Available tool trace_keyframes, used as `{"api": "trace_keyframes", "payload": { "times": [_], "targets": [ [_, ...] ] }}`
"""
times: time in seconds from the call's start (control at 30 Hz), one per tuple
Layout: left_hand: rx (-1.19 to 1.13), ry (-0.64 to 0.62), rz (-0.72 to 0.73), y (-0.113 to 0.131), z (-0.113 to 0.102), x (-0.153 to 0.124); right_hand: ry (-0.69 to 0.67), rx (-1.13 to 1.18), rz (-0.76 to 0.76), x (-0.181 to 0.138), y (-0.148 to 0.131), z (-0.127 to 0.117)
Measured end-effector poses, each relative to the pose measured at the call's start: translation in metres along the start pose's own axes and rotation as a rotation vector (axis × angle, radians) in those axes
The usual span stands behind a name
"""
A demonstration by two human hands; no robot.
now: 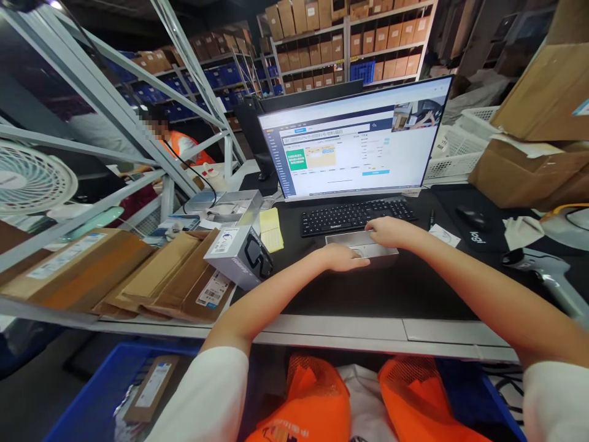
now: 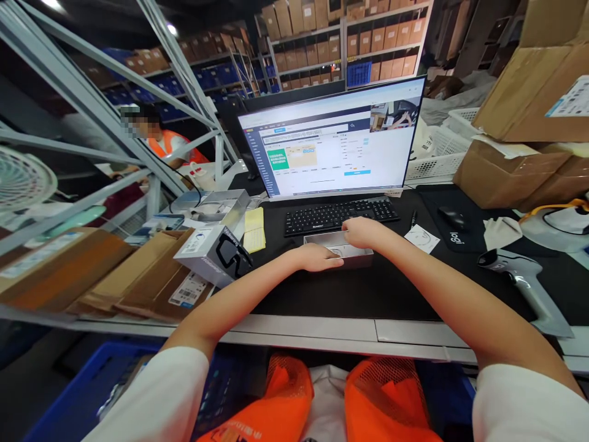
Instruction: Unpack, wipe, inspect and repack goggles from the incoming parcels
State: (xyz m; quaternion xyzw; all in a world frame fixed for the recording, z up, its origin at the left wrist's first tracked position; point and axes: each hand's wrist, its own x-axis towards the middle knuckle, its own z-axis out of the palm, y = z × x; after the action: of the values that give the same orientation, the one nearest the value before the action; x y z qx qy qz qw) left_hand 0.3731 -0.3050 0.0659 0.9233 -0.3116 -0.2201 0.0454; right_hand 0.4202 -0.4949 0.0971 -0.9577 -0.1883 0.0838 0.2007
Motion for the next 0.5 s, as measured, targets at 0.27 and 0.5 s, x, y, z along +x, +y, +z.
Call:
{"api": "trace_keyframes", "payload": {
  "times": [0.27,0.5],
  "targets": [
    [-0.192,-0.029,0.036,0.002,-0.013,-0.002,0.405,0.338,0.094,-0.030,0.065,0.016],
    [-0.353,-0.054,0.040,0.009,-0.010,0.016,0.317,0.537,0.069,-0.026,0.082,0.065]
  ]
}}
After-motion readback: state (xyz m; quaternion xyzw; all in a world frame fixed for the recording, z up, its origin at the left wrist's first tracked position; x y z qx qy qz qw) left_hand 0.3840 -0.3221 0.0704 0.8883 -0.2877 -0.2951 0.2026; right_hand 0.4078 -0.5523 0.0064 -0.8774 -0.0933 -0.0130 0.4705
